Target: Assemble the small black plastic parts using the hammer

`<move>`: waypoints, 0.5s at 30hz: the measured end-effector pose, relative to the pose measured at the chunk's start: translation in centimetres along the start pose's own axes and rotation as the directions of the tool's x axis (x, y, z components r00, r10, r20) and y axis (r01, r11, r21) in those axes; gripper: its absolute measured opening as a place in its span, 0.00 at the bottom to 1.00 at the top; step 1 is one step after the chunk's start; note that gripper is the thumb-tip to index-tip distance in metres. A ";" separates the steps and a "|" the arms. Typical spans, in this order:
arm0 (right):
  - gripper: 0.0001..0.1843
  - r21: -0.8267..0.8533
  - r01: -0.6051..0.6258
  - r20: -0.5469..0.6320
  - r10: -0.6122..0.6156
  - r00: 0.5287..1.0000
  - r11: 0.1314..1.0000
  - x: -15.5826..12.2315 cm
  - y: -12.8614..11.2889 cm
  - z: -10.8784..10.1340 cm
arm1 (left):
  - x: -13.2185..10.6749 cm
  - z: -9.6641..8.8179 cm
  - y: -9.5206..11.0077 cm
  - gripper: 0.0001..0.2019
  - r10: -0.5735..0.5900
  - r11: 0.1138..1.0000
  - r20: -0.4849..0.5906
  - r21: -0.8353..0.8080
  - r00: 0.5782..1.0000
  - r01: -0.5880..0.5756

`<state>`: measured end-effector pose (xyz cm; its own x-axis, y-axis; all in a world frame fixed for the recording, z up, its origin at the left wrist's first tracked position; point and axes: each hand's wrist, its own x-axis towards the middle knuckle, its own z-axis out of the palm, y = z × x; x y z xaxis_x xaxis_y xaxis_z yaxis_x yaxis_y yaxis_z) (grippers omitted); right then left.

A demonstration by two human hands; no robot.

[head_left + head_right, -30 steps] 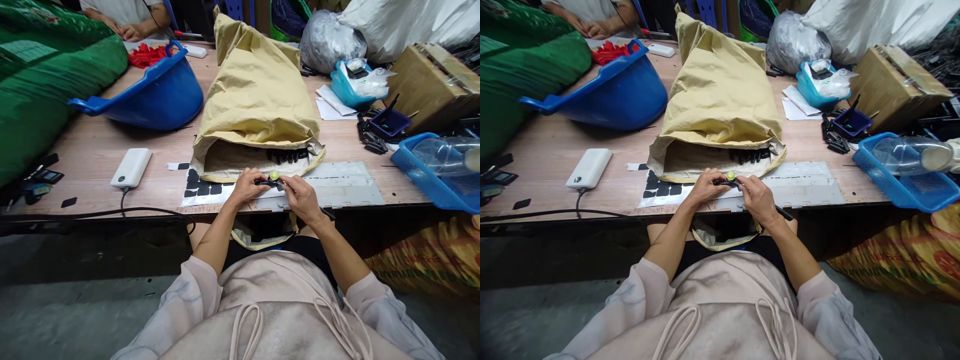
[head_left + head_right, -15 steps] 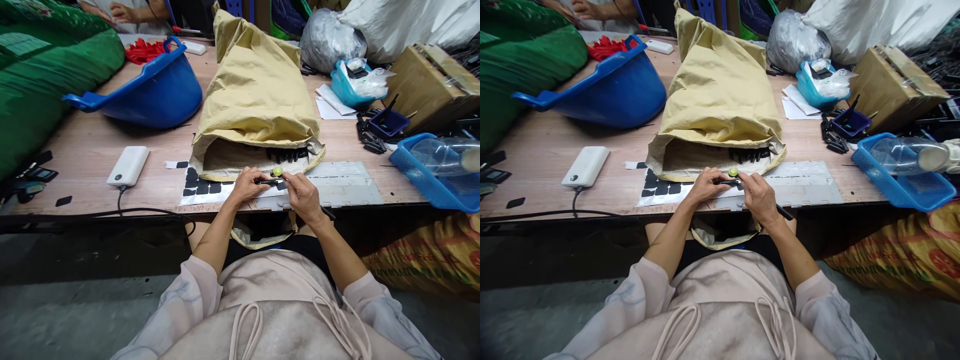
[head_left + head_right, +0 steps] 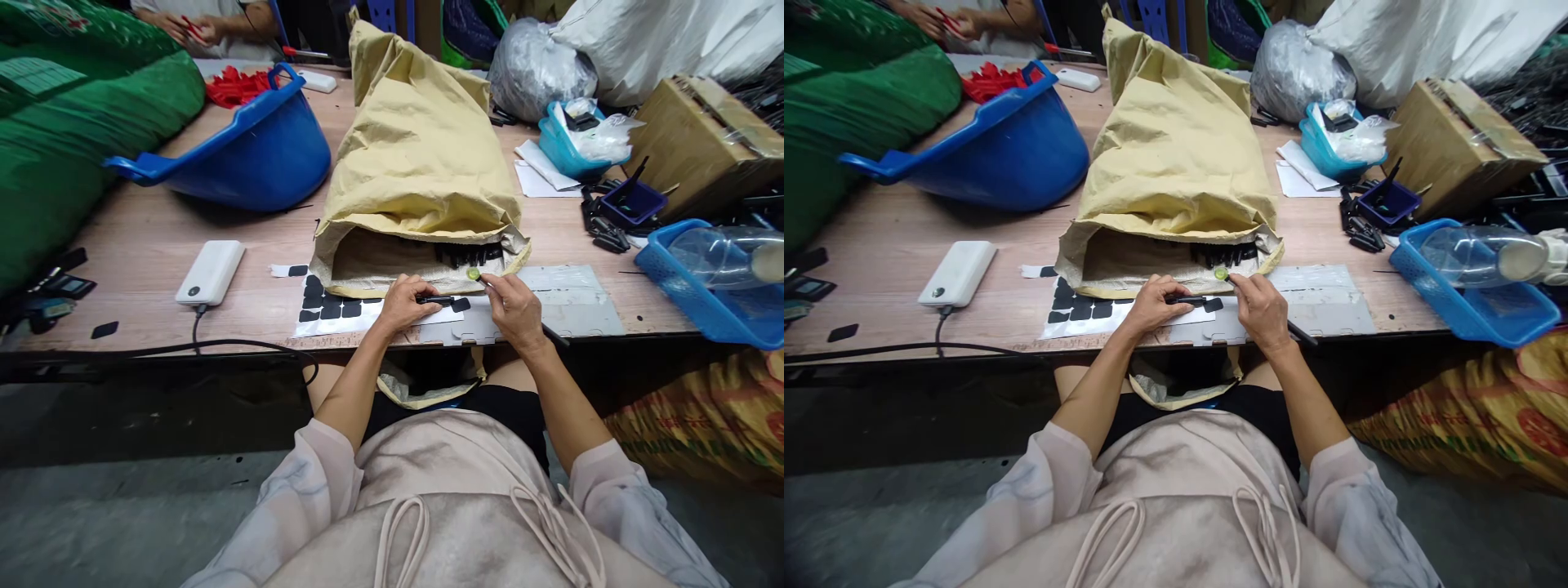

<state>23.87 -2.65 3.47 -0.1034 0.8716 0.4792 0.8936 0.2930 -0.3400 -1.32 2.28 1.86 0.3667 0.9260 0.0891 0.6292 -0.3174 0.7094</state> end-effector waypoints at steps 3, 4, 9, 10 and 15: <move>0.17 -0.110 0.018 0.018 -0.016 1.000 0.994 0.4 1.9 0.4 | -0.1 0.0 0.0 0.11 0.006 1.000 0.002 0.010 1.000 -0.006; 0.17 -0.131 0.027 0.031 -0.023 0.999 0.991 0.4 2.5 0.6 | -0.2 0.0 0.1 0.12 0.008 1.000 0.003 0.012 1.000 -0.008; 0.15 -0.157 0.028 0.048 -0.021 0.999 0.987 -0.2 3.5 1.7 | -0.4 0.0 0.1 0.14 0.019 0.999 -0.002 0.032 1.000 -0.019; 0.15 -0.153 0.020 0.045 -0.013 0.999 0.988 -0.2 3.5 1.8 | -0.4 0.1 0.0 0.13 0.015 0.999 -0.003 0.038 1.000 -0.015; 0.15 -0.143 -0.023 0.051 0.030 0.998 0.989 -0.2 3.1 1.8 | -0.2 0.2 -0.2 0.10 0.019 0.998 -0.013 0.054 1.000 -0.019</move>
<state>25.88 -1.21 0.81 -0.0981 0.8989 0.4271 0.9489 0.2138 -0.2320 -1.41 2.15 1.56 0.3701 0.9223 0.1116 0.6582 -0.3451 0.6691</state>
